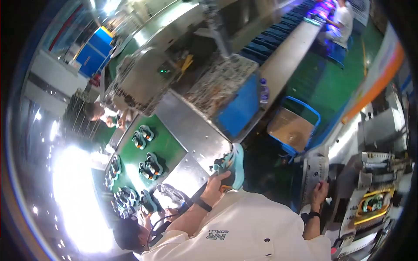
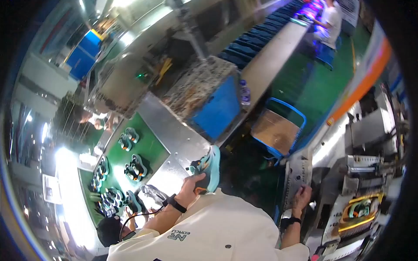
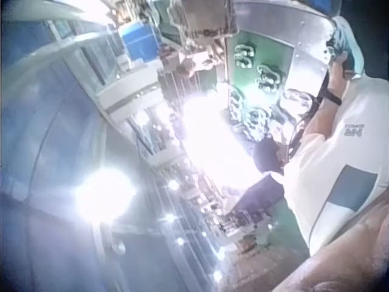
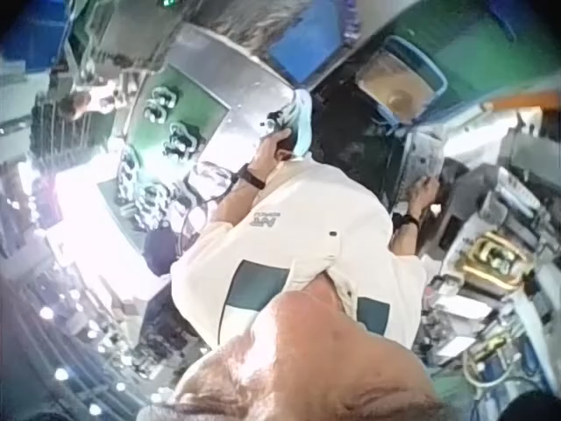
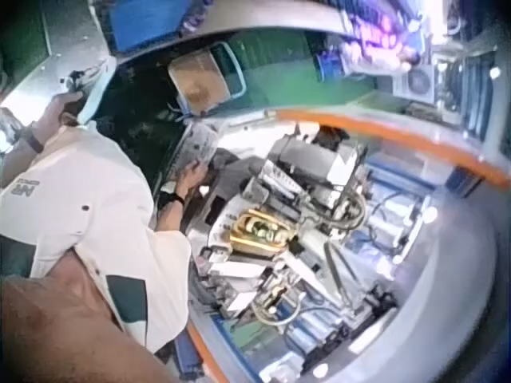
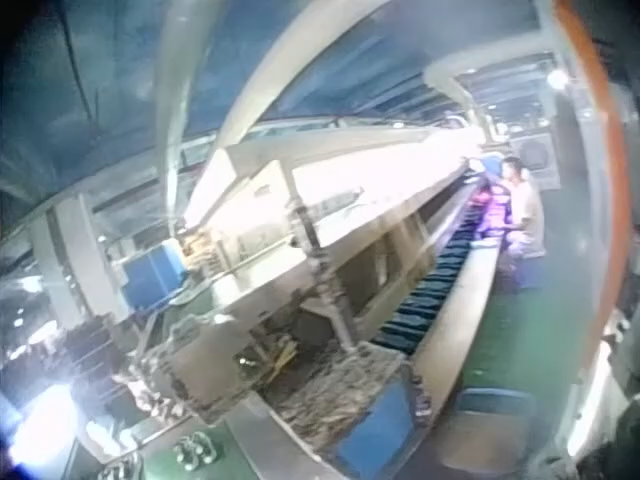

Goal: Operating shoe-lasting and pressing machinery on a production line.

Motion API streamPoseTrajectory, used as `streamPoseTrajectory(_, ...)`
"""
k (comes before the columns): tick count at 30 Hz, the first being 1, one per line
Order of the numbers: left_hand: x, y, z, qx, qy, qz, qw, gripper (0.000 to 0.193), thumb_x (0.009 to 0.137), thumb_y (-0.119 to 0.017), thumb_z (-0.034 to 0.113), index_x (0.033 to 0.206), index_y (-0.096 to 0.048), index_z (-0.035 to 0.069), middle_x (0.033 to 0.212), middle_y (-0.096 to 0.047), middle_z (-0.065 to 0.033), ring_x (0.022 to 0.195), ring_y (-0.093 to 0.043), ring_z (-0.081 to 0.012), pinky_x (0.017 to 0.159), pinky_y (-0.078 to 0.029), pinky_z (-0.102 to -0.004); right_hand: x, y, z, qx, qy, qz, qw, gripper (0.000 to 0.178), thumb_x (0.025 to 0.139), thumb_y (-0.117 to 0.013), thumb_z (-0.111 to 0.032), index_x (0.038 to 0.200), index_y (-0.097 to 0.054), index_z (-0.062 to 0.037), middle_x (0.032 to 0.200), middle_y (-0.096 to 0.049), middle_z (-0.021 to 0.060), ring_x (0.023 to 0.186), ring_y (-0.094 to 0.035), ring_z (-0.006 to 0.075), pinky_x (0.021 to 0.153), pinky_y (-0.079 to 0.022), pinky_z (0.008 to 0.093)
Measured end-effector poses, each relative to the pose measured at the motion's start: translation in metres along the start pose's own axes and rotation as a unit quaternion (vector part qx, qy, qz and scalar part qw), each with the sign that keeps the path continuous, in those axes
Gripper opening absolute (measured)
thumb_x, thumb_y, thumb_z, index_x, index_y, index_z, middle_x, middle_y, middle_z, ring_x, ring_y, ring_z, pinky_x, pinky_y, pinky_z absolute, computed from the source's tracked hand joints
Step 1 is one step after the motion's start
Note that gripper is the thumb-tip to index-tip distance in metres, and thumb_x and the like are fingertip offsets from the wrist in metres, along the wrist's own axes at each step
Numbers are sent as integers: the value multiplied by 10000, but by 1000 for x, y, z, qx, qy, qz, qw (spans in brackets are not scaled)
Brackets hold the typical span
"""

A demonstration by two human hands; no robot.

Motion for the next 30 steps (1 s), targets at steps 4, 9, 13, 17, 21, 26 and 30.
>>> streamPoseTrajectory(4,49,111,43,-80,-83,95,989,292,830,-697,-6,1111,-636,-58,985,-703,-160,833,-720,-268,700,-620,-374,-2,6,-18,29,-101,-27,994,156,902,-571,-111,1007,-611,-3,953,-580,172,880,-581,346,809,-470,410)
streamPoseTrajectory(9,120,238,89,-90,-144,176,970,317,801,-739,28,1090,-623,-33,964,-695,-138,802,-719,-256,644,-612,-375,-2,-12,11,-71,-57,-21,996,203,940,-492,-158,1037,-571,1,1025,-560,200,1009,-551,374,881,-431,448)
streamPoseTrajectory(13,145,335,126,-98,-147,271,946,322,773,-758,25,1056,-623,-48,960,-684,-150,803,-706,-290,672,-609,-423,5,-6,8,-132,-68,-45,988,179,927,-519,-125,1037,-571,6,999,-577,199,966,-578,371,868,-448,441)
streamPoseTrajectory(17,176,425,158,-55,-149,342,926,479,767,-788,136,1135,-509,10,965,-635,-141,719,-643,-267,544,-512,-389,16,-9,-2,-87,-124,-46,987,219,905,-555,-86,1094,-572,24,1006,-645,189,928,-636,339,846,-483,417)
streamPoseTrajectory(21,211,468,183,44,-190,343,919,577,792,-738,218,1221,-410,15,1018,-584,-161,825,-622,-283,665,-505,-398,53,-4,-64,-48,-66,-29,996,220,904,-572,-89,1097,-578,18,1002,-658,184,931,-644,331,842,-490,407)
streamPoseTrajectory(26,207,605,216,240,-203,504,805,508,749,-761,282,1040,-608,-105,888,-686,-190,811,-657,-293,725,-528,-406,159,-45,-195,-21,-43,-6,999,251,955,-561,-149,1136,-622,14,1027,-681,175,967,-656,321,846,-501,397)
streamPoseTrajectory(30,151,539,413,159,-387,399,816,297,867,-724,253,917,-626,-23,770,-560,-21,750,-540,-178,658,-455,-357,235,-40,-332,67,85,-18,994,227,967,-567,-162,1137,-633,-27,1042,-674,141,965,-653,235,847,-500,327)
Point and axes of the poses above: each hand's wrist, its own x-axis towards the middle knuckle, its own y-axis out of the back of the hand, z = x × y, the point moved 9 cm from there along x, towards the middle knuckle
